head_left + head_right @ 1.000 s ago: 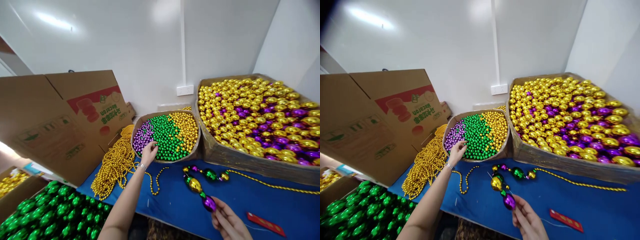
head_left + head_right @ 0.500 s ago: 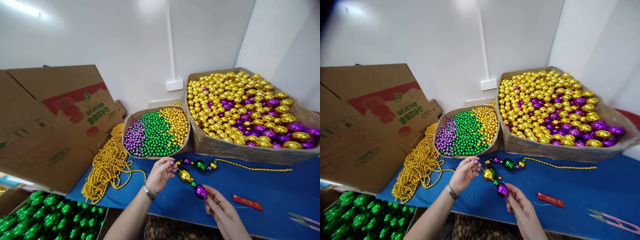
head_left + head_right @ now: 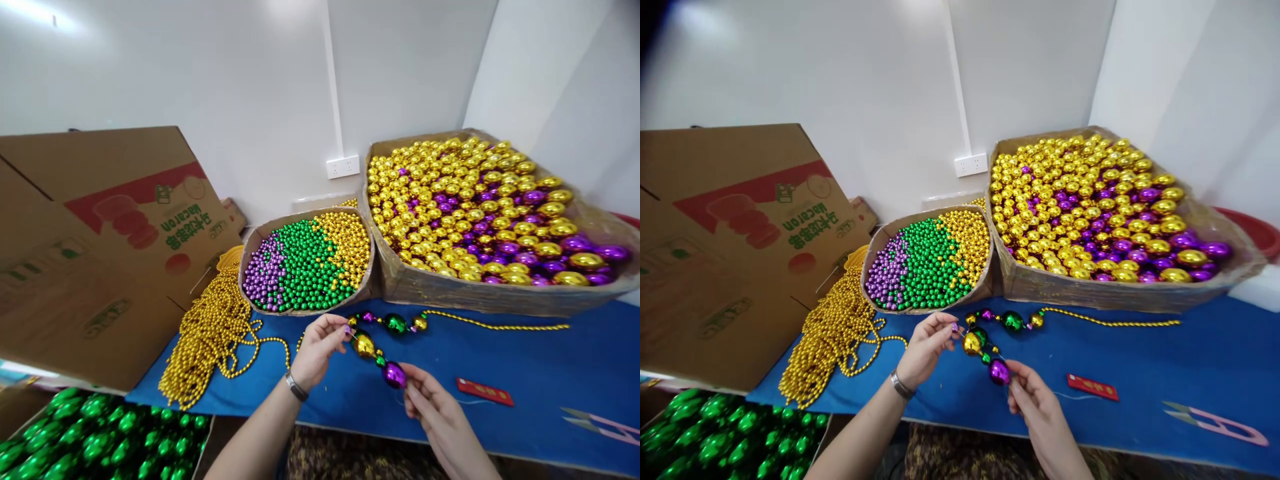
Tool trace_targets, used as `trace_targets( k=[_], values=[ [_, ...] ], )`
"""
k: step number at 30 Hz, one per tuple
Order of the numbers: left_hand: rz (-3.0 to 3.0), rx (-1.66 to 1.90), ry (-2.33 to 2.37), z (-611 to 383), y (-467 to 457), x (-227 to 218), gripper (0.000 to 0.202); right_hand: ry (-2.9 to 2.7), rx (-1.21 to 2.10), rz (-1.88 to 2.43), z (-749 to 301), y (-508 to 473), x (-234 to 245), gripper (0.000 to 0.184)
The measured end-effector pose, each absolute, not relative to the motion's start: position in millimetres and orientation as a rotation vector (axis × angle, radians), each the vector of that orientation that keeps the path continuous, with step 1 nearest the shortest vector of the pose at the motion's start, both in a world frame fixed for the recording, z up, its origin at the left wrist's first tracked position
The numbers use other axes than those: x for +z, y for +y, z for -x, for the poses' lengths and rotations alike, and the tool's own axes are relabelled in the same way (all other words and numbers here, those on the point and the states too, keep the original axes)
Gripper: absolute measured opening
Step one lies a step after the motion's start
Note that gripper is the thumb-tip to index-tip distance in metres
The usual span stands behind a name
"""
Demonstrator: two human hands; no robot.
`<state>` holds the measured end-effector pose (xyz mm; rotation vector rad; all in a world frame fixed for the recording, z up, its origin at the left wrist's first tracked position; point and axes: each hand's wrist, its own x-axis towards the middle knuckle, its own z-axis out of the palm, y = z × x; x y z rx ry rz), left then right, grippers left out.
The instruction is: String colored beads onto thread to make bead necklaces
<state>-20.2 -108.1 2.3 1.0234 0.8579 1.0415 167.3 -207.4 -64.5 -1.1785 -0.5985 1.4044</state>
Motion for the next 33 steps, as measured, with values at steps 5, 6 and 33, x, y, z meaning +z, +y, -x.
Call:
trace_targets(
  k=[5, 6, 33],
  values=[
    [-1.248, 0.998, 0.986, 9.8, -113.5, -13.5, 0.027, -0.669, 1.328, 1.270, -167.8, -203.4, -82.8, 0.043],
    [-1.287, 0.985, 1.009, 6.9, -114.9, -17.1, 0.027, -0.718, 1.308, 1.304, -169.5, -202.4, -89.3, 0.043],
    [-2.180, 0.616, 0.477, -63.2, -132.5, -43.1, 0.036, -1.359, 0.884, 1.283, -204.8, -189.5, 33.7, 0.031]
  ],
)
